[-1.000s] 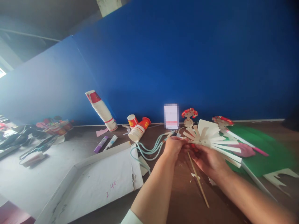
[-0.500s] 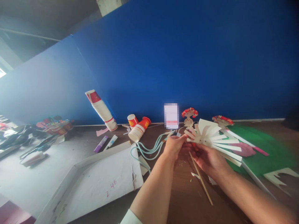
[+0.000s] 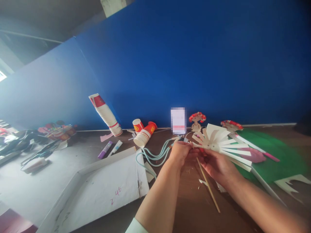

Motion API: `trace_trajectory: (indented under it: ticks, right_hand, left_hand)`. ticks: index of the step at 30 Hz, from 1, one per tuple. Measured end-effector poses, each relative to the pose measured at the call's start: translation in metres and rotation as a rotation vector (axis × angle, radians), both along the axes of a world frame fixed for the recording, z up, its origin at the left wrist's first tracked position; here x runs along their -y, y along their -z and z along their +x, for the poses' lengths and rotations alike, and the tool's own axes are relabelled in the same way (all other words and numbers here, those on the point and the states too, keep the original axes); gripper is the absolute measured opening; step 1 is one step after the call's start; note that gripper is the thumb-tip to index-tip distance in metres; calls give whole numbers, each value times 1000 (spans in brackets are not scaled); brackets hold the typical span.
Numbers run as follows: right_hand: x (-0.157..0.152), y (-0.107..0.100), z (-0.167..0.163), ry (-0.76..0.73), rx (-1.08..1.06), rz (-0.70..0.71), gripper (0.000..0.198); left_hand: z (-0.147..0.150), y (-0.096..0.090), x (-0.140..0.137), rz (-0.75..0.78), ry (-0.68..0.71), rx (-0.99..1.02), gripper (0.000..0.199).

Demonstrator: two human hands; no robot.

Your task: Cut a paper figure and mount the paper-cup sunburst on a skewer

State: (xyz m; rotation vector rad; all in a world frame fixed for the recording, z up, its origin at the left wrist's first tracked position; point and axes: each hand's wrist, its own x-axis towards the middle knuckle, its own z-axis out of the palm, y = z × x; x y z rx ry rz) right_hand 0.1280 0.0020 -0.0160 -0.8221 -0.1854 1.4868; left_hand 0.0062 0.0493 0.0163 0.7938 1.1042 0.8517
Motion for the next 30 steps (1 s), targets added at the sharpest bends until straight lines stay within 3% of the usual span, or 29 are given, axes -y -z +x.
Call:
trace_trajectory:
  ticks: [8, 30]
  right_hand:
    - [1, -2, 0, -9, -2, -3, 21]
    - [-5, 10, 9, -1, 1, 41, 15]
  left_hand:
    - [0, 1, -2, -11, -35, -1, 8]
    - [-8, -9, 0, 22, 24, -16, 17]
